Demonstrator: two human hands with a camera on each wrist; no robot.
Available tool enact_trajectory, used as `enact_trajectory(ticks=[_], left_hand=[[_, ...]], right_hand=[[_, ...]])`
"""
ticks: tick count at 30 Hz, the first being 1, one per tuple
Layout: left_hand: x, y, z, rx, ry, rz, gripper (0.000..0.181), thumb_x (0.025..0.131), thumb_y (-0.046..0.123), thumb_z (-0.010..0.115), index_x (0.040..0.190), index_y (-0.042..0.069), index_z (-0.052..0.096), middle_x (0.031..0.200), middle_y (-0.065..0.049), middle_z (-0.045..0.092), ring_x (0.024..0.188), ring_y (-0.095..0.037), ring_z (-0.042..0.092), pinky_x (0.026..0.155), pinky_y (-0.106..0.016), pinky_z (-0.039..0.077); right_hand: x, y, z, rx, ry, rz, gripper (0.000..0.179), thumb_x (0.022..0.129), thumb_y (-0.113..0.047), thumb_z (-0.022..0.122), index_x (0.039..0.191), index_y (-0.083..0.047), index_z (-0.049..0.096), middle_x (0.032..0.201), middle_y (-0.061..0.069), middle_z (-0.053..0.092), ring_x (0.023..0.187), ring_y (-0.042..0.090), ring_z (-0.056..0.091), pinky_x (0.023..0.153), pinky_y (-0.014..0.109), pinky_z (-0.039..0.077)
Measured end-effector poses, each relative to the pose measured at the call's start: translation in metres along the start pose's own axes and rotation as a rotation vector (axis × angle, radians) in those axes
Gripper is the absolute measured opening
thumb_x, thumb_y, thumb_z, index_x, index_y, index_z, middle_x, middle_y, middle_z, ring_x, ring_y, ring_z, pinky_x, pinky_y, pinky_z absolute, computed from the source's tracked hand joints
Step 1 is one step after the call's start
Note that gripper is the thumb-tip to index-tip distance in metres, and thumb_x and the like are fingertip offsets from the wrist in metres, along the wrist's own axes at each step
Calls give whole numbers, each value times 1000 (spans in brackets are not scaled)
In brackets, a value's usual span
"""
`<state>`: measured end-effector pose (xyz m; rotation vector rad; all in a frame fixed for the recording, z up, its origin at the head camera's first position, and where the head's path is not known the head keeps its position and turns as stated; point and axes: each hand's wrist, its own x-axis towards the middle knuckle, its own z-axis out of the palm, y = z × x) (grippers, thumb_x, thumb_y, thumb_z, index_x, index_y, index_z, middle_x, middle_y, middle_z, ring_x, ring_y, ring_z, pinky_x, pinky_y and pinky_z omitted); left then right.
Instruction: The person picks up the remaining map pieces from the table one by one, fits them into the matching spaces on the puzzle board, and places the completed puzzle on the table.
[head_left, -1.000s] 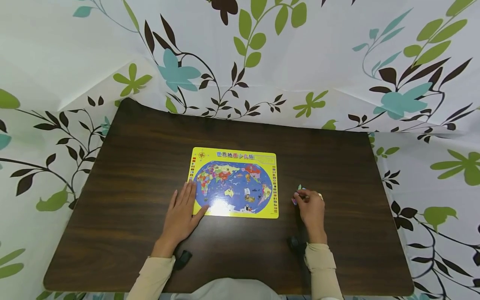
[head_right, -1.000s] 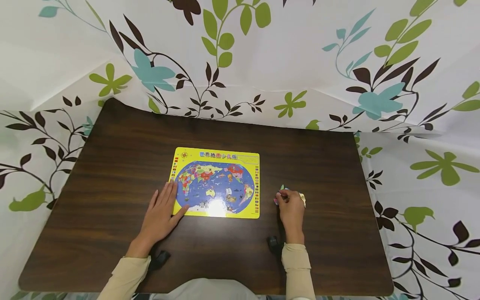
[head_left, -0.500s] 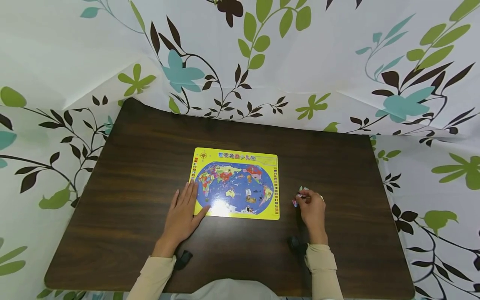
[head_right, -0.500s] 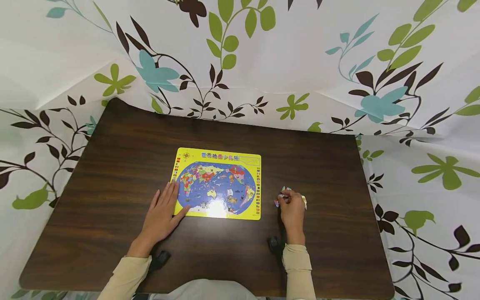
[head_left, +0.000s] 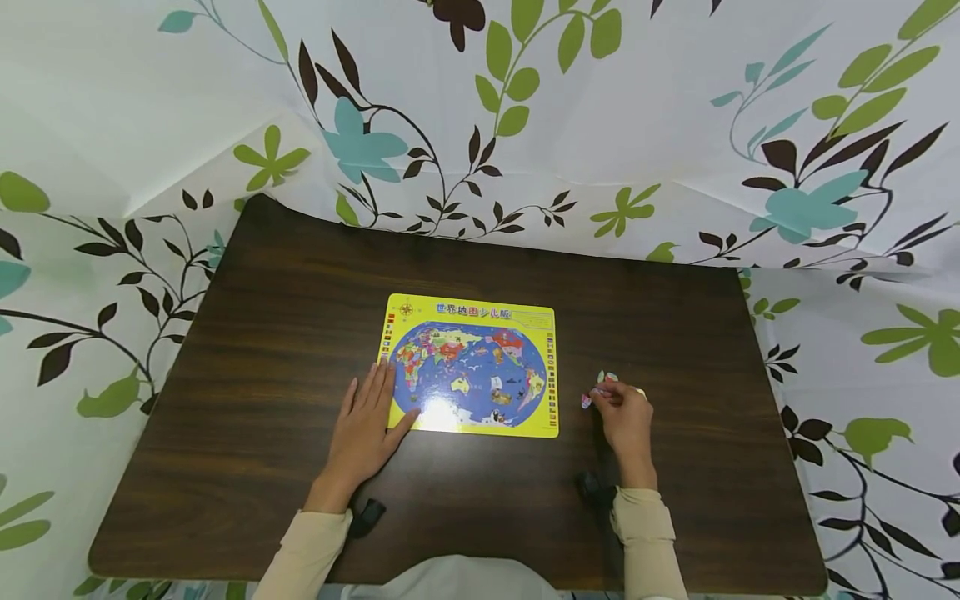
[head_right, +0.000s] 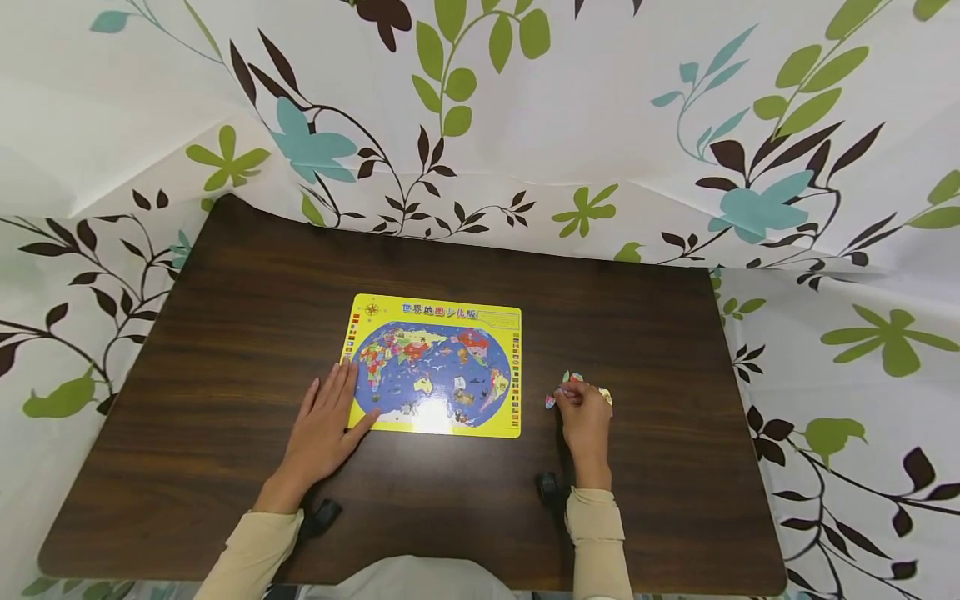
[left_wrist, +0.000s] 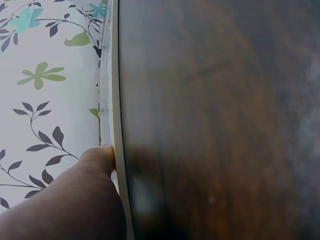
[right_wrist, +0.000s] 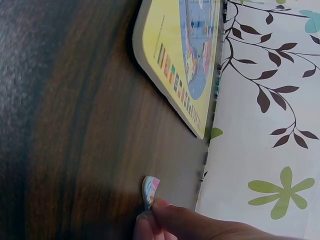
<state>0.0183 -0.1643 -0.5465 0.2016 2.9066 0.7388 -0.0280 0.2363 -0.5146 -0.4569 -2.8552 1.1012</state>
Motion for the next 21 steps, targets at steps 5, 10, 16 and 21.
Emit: enact_trajectory(ticks=[5, 10, 16, 21], left_hand=[[0, 0, -1, -3, -2, -2, 89, 103, 53, 54, 165, 3, 15, 172, -15, 12, 160, -31, 8, 127, -52, -2], [0, 1, -3, -7, -9, -7, 89, 103, 53, 54, 165, 4, 14, 173, -15, 11, 160, -30, 7, 127, -52, -3], [1, 1, -2, -8, -10, -9, 89, 104, 54, 53, 166, 4, 13, 173, -14, 9, 160, -30, 6, 127, -51, -3], [1, 1, -2, -14, -10, -8, 89, 103, 54, 53, 166, 5, 12, 173, -13, 8, 160, -29, 4, 127, -51, -4]], right_hand=[[0, 1, -1, -3, -5, -20, 11, 91, -5, 78, 97, 4, 78, 86, 15, 74, 73, 17, 67, 60, 11, 44], [-1, 1, 0, -4, -2, -26, 11, 91, -6, 78, 97, 3, 78, 87, 14, 75, 75, 20, 69, 61, 12, 45], [0, -1, 1, 12, 7, -38, 9, 92, -4, 77, 97, 3, 78, 87, 15, 75, 76, 24, 69, 61, 12, 45], [-1, -1, 2, 14, 7, -52, 10, 93, -3, 75, 100, 4, 78, 90, 17, 75, 78, 27, 72, 62, 11, 46]])
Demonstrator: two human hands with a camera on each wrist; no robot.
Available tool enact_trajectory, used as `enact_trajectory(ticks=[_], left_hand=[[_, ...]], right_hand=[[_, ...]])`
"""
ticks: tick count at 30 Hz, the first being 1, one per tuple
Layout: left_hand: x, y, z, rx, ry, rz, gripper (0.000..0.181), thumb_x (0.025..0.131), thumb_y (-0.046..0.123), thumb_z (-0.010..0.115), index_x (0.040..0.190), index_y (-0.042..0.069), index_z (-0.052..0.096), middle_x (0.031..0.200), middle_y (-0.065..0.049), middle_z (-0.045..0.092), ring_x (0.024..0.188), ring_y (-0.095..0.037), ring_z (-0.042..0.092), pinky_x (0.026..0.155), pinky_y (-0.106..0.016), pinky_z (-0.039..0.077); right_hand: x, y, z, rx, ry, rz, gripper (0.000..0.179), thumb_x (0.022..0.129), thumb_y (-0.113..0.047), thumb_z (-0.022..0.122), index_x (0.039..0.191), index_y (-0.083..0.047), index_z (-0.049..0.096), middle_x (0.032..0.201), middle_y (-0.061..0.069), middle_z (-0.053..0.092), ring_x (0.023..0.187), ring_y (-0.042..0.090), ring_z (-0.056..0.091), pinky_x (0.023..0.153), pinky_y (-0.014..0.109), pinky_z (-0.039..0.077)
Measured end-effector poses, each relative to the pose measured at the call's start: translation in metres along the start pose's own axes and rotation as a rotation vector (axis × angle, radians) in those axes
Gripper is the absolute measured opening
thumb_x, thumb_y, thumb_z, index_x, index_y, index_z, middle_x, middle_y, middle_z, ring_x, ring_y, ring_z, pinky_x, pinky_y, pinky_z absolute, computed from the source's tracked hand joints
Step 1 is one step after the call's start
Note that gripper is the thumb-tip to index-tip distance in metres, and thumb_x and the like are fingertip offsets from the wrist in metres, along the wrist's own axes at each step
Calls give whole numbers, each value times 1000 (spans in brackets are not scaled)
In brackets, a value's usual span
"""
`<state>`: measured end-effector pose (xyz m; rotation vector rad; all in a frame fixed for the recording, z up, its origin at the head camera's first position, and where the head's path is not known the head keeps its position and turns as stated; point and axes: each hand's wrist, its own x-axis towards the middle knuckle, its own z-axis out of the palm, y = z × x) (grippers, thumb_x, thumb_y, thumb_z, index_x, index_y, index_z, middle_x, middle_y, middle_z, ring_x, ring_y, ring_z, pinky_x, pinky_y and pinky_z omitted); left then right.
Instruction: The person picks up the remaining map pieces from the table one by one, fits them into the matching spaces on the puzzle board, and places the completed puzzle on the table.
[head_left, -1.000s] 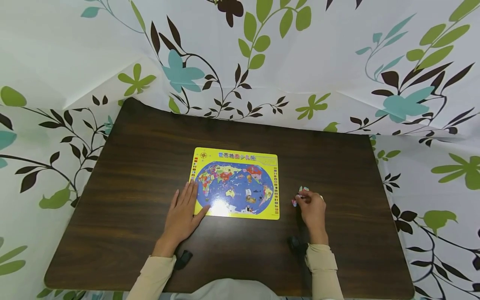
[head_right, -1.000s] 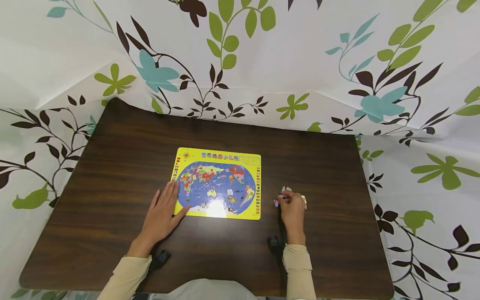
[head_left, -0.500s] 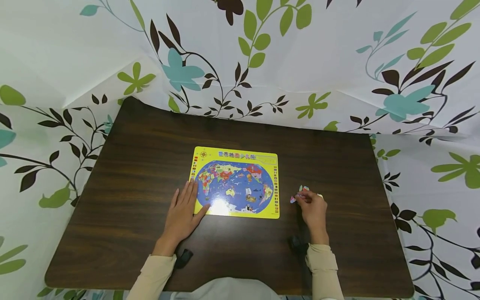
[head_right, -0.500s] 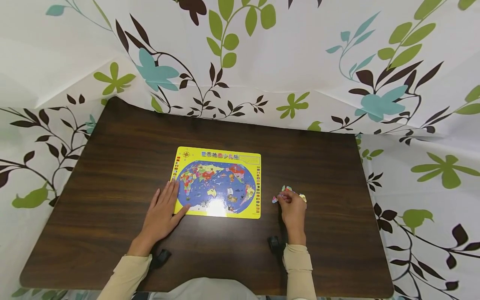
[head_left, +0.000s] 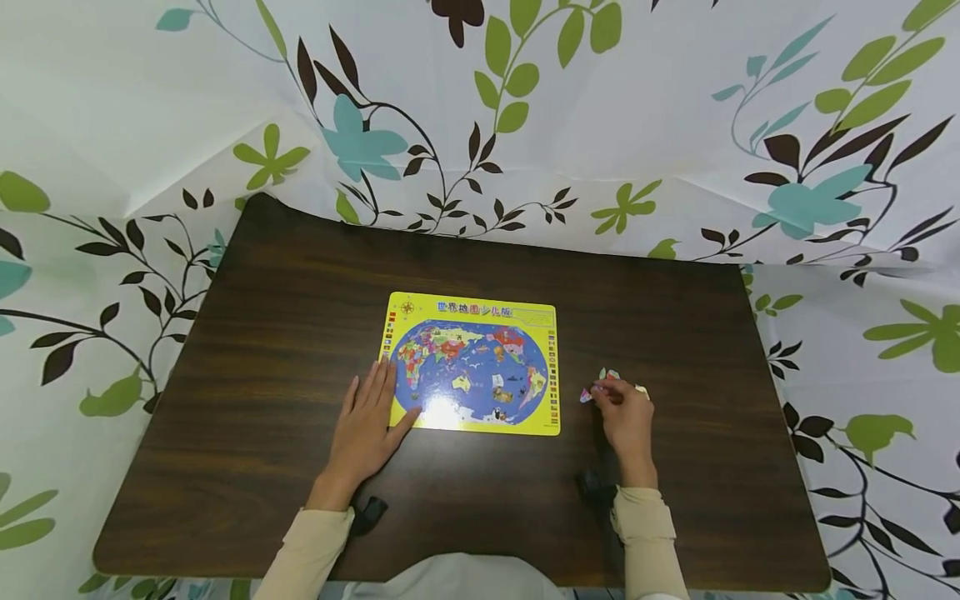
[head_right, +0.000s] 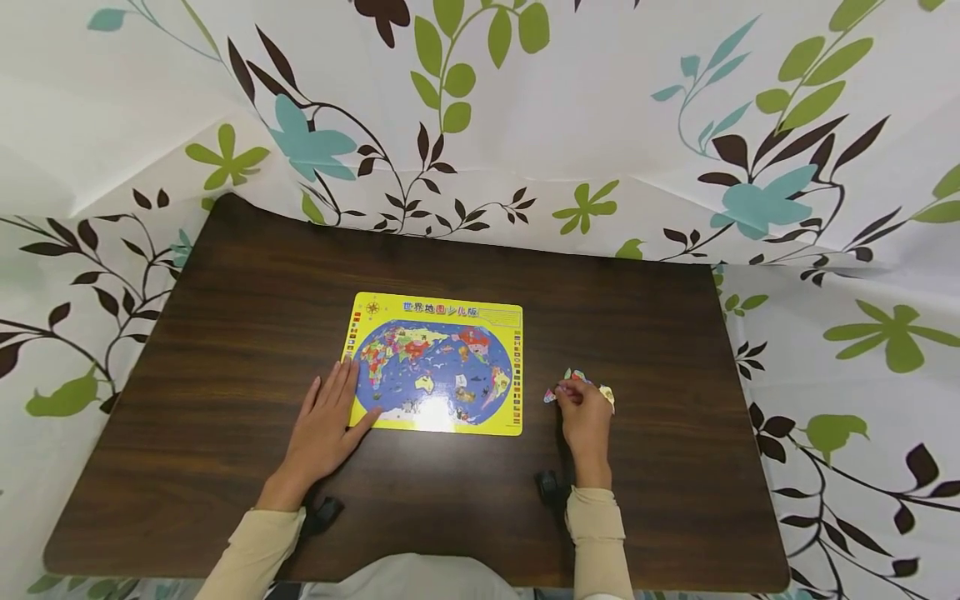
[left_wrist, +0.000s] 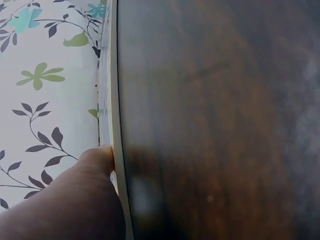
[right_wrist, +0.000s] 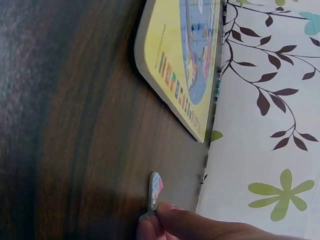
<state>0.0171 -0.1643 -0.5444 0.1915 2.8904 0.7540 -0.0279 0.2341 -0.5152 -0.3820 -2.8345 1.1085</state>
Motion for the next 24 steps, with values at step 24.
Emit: enact_trajectory(ticks=[24], left_hand=[[1, 0, 0, 11, -8, 2, 89, 103, 54, 53, 166, 5, 11, 174, -12, 7, 160, -28, 3, 127, -51, -4]], right_hand=[[-6, -19, -1, 390, -101, 126, 26, 98, 0, 68, 123, 10, 70, 111, 29, 72, 79, 1, 73, 75, 16, 58]])
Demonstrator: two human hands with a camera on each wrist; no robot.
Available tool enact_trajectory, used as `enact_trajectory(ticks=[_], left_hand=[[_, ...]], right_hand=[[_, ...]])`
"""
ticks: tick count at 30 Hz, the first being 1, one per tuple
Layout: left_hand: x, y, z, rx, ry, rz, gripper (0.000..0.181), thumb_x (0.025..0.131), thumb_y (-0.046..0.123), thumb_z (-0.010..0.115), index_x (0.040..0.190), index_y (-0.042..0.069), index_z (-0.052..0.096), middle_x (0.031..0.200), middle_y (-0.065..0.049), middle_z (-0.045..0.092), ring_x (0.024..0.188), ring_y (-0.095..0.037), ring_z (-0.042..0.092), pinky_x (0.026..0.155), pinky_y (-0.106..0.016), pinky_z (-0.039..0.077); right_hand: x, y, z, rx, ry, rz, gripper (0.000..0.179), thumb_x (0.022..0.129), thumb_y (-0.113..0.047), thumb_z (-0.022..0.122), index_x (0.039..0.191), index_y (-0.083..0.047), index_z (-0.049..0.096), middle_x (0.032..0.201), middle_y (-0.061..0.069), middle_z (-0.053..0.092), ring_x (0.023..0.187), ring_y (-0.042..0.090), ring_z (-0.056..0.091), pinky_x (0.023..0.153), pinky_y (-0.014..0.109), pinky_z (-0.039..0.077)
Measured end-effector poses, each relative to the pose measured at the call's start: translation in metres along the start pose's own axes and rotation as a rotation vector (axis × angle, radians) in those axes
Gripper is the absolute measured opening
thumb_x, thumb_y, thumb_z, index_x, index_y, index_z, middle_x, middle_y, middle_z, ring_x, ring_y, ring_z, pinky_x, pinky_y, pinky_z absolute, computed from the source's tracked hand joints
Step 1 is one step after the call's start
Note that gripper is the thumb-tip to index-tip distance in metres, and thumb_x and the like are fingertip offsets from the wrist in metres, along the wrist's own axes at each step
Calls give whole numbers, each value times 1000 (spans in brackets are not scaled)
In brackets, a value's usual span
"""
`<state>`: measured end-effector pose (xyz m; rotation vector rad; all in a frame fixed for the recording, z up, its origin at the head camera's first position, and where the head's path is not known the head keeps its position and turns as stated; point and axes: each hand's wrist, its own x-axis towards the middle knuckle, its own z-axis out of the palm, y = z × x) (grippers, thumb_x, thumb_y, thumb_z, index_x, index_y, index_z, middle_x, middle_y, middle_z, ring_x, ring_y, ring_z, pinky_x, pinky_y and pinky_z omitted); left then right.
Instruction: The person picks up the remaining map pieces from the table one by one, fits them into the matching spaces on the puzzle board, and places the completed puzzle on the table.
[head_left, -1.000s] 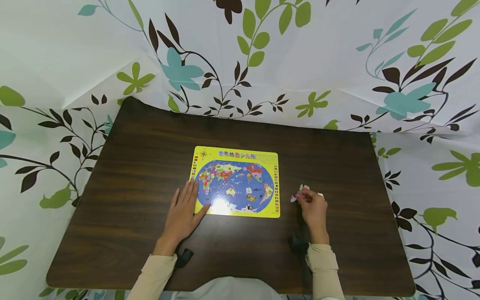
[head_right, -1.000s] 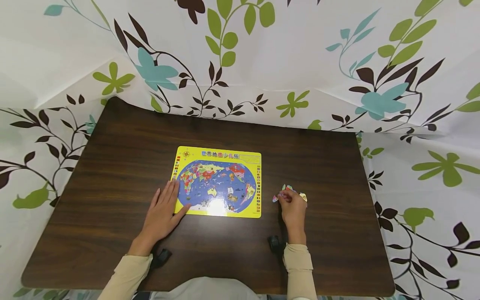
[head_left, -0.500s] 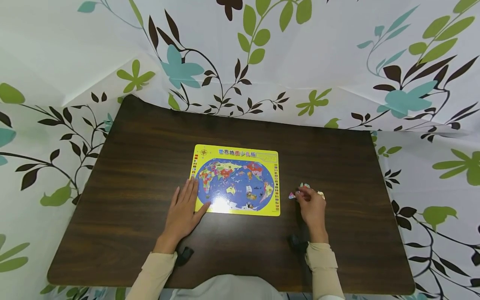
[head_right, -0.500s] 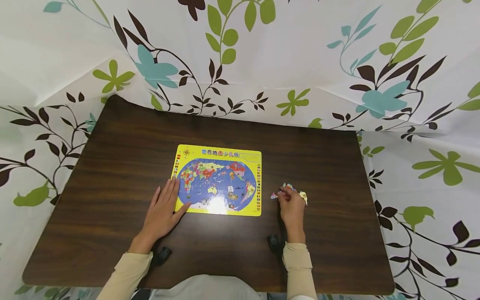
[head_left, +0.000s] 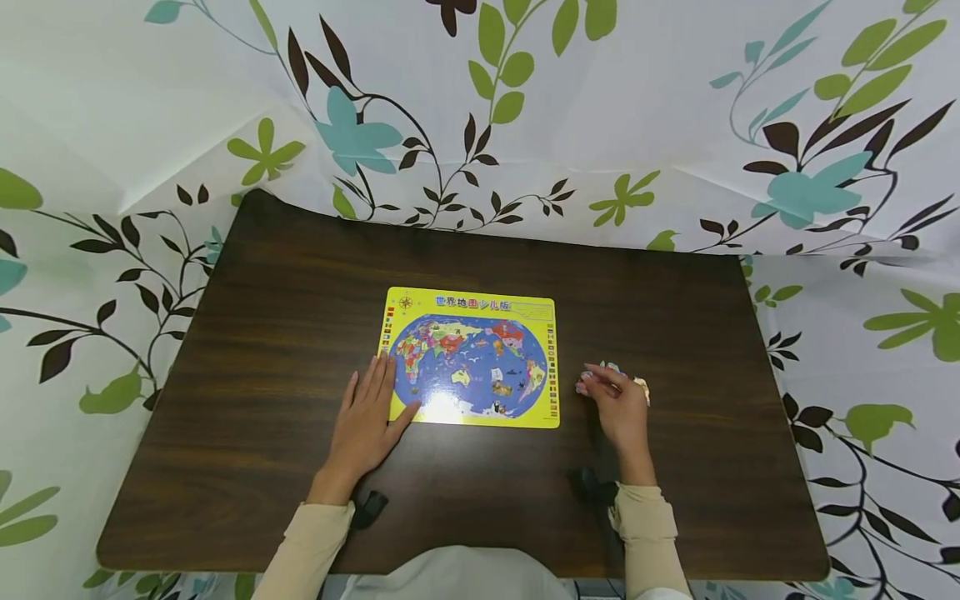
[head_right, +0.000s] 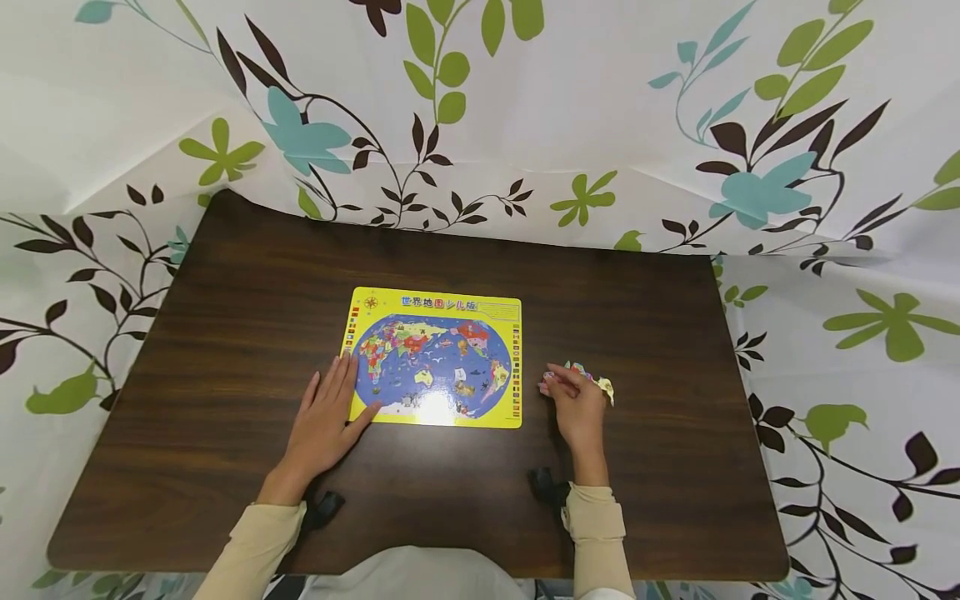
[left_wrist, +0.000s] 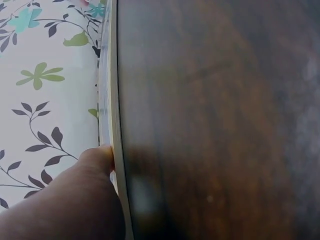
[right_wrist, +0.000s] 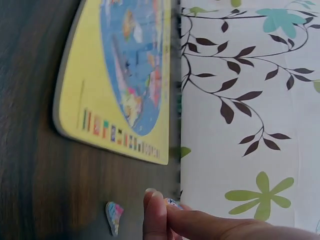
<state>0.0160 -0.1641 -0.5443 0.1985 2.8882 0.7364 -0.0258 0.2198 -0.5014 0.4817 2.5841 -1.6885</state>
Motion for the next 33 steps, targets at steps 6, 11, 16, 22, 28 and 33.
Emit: enact_trajectory(ticks=[6, 11, 16, 22, 28, 33], left_hand=[[2, -1, 1, 6, 1, -4, 90, 103, 56, 51, 166, 7, 10, 174, -11, 6, 160, -27, 2, 127, -50, -4], [2, -1, 1, 5, 6, -3, 90, 103, 55, 52, 166, 6, 11, 174, -11, 6, 160, -27, 3, 127, -50, -4], [2, -1, 1, 7, 2, -5, 90, 103, 56, 52, 166, 6, 11, 174, -11, 6, 160, -27, 3, 127, -50, -4], [1, -1, 0, 5, -12, -14, 90, 104, 55, 51, 166, 6, 10, 174, -11, 6, 160, -27, 3, 127, -49, -5], [0, 0, 0, -8, -10, -13, 89, 104, 54, 52, 166, 5, 11, 174, -12, 7, 160, -28, 3, 127, -50, -5], [0, 0, 0, -7, -9, -12, 89, 104, 54, 52, 166, 5, 12, 173, -13, 8, 160, -28, 4, 127, -50, -4]], right_hand=[[-3, -8, 5, 68, -38, 22, 22, 98, -3, 69, 115, 11, 70, 109, 30, 71, 79, 5, 74, 79, 24, 60], [-3, -9, 12, 51, -58, 27, 20, 98, -5, 70, 111, 11, 71, 106, 28, 72, 83, 16, 75, 78, 25, 61], [-3, -11, 20, 7, -66, 9, 18, 97, -6, 73, 107, 9, 72, 103, 25, 74, 87, 28, 75, 73, 22, 60], [0, -13, 35, 1, -23, 23, 20, 93, -8, 78, 105, 8, 75, 97, 23, 76, 82, 28, 76, 67, 19, 59], [4, -20, 51, -20, -4, 46, 23, 92, -12, 80, 107, 6, 77, 95, 20, 77, 77, 24, 75, 65, 19, 59], [6, -22, 60, -67, -8, 51, 23, 94, -14, 78, 109, 4, 78, 97, 19, 77, 80, 24, 77, 67, 20, 60]])
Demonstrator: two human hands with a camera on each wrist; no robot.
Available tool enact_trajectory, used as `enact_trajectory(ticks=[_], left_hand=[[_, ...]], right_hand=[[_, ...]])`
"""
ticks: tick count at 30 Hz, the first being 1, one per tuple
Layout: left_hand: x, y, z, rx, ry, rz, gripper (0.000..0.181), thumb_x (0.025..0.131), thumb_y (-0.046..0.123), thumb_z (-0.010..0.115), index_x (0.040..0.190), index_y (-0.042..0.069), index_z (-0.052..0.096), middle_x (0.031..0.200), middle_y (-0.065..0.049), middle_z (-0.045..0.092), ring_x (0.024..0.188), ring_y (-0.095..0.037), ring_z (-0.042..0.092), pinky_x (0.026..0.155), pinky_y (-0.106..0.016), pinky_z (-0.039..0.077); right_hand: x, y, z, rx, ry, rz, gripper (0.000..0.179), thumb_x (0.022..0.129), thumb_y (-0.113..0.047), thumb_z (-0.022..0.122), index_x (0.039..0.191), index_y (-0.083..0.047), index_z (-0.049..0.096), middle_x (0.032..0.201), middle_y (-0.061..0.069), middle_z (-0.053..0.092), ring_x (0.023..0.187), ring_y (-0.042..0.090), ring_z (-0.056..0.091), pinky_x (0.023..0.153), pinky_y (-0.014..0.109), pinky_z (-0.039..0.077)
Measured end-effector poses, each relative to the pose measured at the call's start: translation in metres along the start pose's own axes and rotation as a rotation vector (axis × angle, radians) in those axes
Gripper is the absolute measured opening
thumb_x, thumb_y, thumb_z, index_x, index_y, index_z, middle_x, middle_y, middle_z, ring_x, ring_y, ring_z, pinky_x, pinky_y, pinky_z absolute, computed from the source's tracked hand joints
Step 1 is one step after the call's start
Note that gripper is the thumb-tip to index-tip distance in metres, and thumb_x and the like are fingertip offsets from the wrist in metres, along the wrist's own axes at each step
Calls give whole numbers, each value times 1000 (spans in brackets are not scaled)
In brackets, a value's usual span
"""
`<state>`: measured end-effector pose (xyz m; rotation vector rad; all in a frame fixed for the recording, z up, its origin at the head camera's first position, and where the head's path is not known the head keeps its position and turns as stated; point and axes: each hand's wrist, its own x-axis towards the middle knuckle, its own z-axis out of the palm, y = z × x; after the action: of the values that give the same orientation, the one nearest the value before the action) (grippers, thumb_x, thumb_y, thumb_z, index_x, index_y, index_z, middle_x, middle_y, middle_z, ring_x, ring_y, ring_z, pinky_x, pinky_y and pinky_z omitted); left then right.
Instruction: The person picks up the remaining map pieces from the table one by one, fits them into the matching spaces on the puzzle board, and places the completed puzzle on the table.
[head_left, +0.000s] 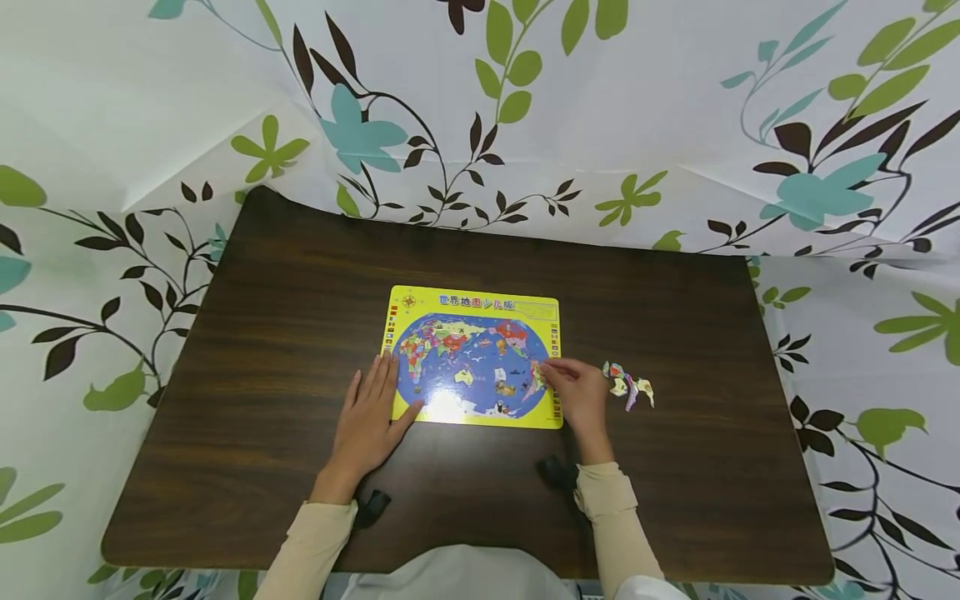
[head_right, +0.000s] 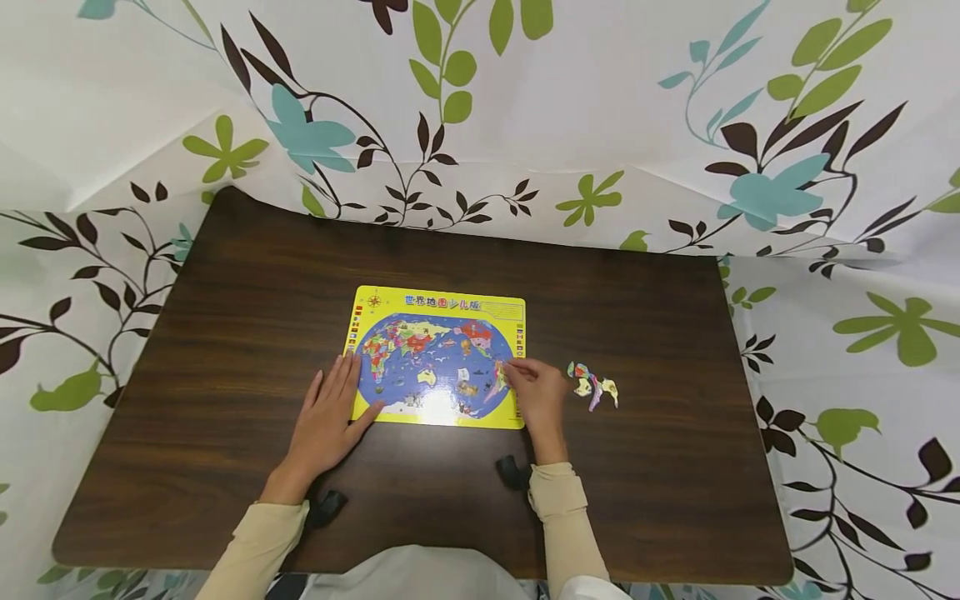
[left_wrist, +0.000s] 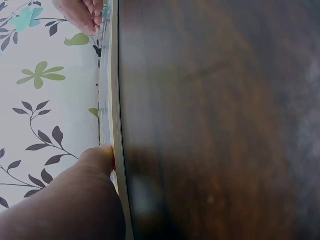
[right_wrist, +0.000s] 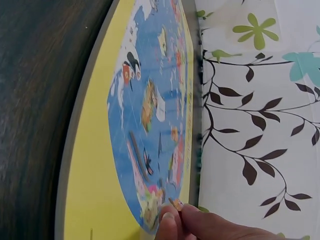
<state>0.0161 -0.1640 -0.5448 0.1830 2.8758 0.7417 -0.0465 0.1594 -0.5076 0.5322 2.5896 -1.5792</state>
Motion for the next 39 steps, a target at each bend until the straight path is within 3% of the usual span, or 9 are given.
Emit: enact_trajectory(ticks=[5, 15, 27, 32, 39], left_hand=[[0, 0, 0, 4, 2, 0, 89, 103, 54, 52, 166, 5, 12, 173, -13, 9, 160, -28, 4, 128, -49, -4], [0, 1, 0, 3, 5, -1, 90, 103, 54, 54, 166, 5, 12, 173, -13, 9, 160, -27, 4, 128, -49, -5], [0, 1, -1, 9, 10, 6, 89, 103, 54, 53, 166, 5, 13, 173, -13, 9, 160, -28, 5, 128, -49, -4], [0, 1, -1, 10, 9, 3, 89, 103, 54, 53, 166, 5, 13, 173, -13, 9, 160, -28, 5, 128, -50, -4], [-1, 0, 0, 16, 8, 2, 90, 103, 55, 53, 166, 5, 13, 173, -13, 9, 160, -28, 5, 128, -50, -4]], right_hand=[[2, 2, 5, -12, 6, -49, 21, 95, -13, 77, 107, 4, 79, 94, 20, 77, 79, 26, 77, 66, 21, 60], [3, 3, 10, -108, 45, -127, 20, 93, -14, 79, 104, 3, 80, 91, 19, 76, 75, 25, 71, 58, 16, 49], [2, 5, 14, -200, 55, -236, 16, 93, -12, 79, 100, 3, 80, 89, 16, 73, 75, 26, 68, 64, 28, 53], [1, 5, 13, -200, 28, -253, 18, 93, -4, 77, 108, 5, 77, 93, 17, 71, 80, 28, 67, 70, 35, 56], [2, 3, 11, -224, 13, -247, 20, 93, -7, 78, 109, 5, 77, 97, 18, 70, 83, 28, 66, 72, 40, 57]])
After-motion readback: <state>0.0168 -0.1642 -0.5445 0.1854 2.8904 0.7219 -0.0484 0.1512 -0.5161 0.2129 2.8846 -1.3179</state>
